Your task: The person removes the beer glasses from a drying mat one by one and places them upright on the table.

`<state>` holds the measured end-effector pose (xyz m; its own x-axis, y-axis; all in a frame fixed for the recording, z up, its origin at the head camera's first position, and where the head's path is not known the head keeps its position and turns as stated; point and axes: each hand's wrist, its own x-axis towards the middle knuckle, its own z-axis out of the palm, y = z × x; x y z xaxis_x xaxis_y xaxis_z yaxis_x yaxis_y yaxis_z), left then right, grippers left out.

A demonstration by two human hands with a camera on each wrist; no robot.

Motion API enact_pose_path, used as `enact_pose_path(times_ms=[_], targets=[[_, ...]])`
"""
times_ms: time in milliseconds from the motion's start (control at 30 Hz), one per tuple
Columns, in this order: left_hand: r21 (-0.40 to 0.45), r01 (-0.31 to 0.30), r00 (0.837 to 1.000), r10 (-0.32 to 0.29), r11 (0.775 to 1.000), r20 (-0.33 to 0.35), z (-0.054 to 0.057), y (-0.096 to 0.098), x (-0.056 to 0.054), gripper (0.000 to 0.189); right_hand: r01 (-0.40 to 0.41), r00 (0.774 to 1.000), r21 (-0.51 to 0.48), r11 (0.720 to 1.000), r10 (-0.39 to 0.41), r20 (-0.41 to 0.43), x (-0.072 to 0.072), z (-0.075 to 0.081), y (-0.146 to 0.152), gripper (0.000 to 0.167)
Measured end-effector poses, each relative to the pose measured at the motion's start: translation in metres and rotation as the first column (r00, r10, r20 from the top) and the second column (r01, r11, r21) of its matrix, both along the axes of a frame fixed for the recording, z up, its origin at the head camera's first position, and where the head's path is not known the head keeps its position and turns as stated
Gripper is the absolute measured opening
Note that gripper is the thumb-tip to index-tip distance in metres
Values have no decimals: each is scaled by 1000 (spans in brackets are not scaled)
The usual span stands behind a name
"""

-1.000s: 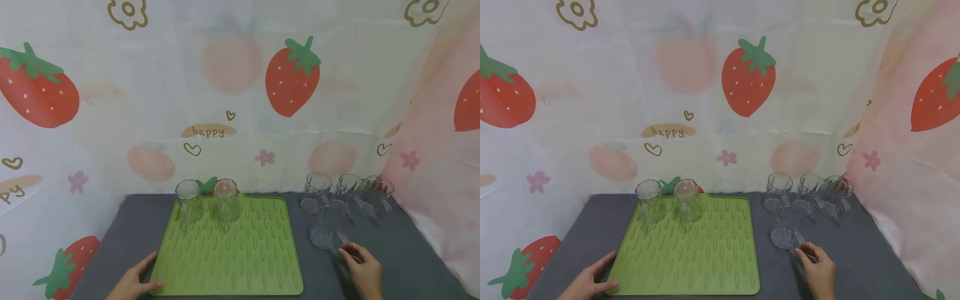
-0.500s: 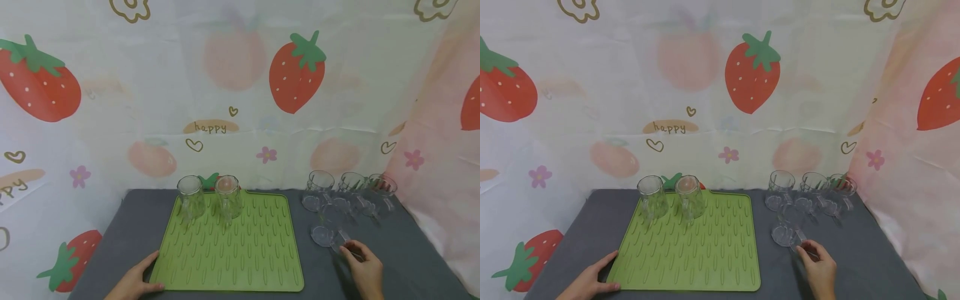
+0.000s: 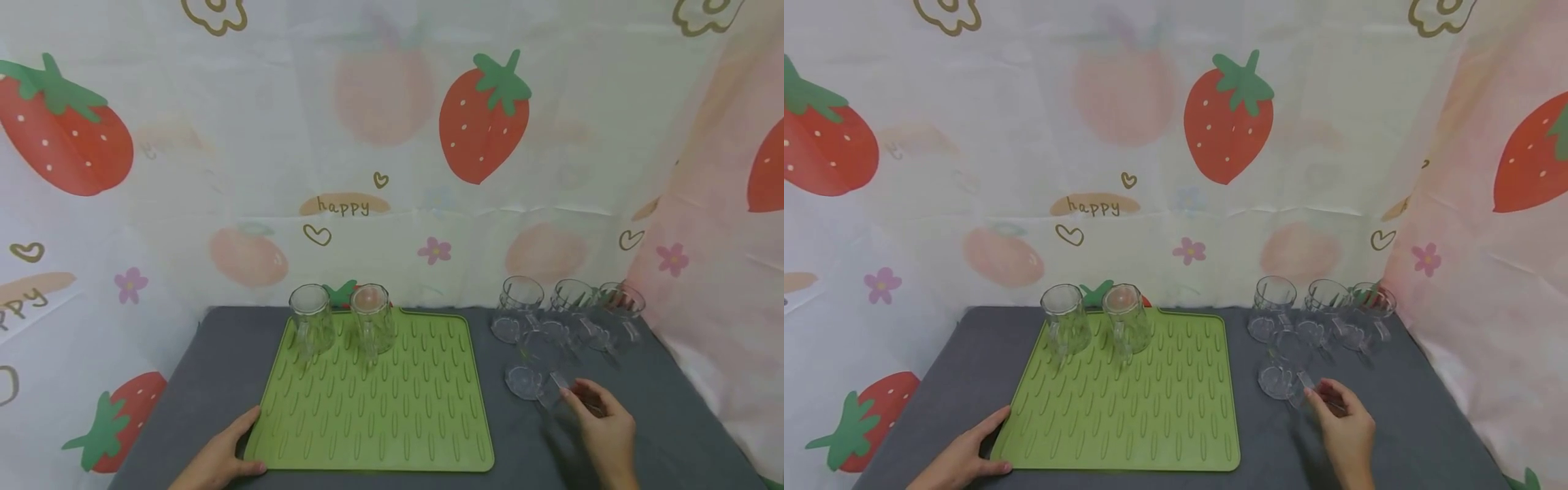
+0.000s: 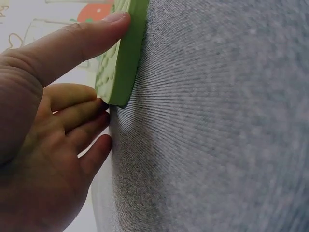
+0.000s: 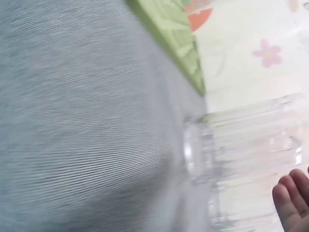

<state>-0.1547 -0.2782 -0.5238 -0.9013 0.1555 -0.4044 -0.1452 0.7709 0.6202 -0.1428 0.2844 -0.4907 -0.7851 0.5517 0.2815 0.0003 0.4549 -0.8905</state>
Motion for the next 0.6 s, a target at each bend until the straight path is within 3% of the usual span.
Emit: enact_pose_path(times_ms=[300, 600], targets=[[-10, 20, 1000, -21, 1000, -21, 1, 1, -1, 105, 10, 1000, -24, 1000, -11, -27, -7, 37, -11, 33], [-76, 56, 998, -59, 996, -34, 0, -1, -4, 104, -82, 989, 18, 996, 84, -118, -19, 55, -33, 32]])
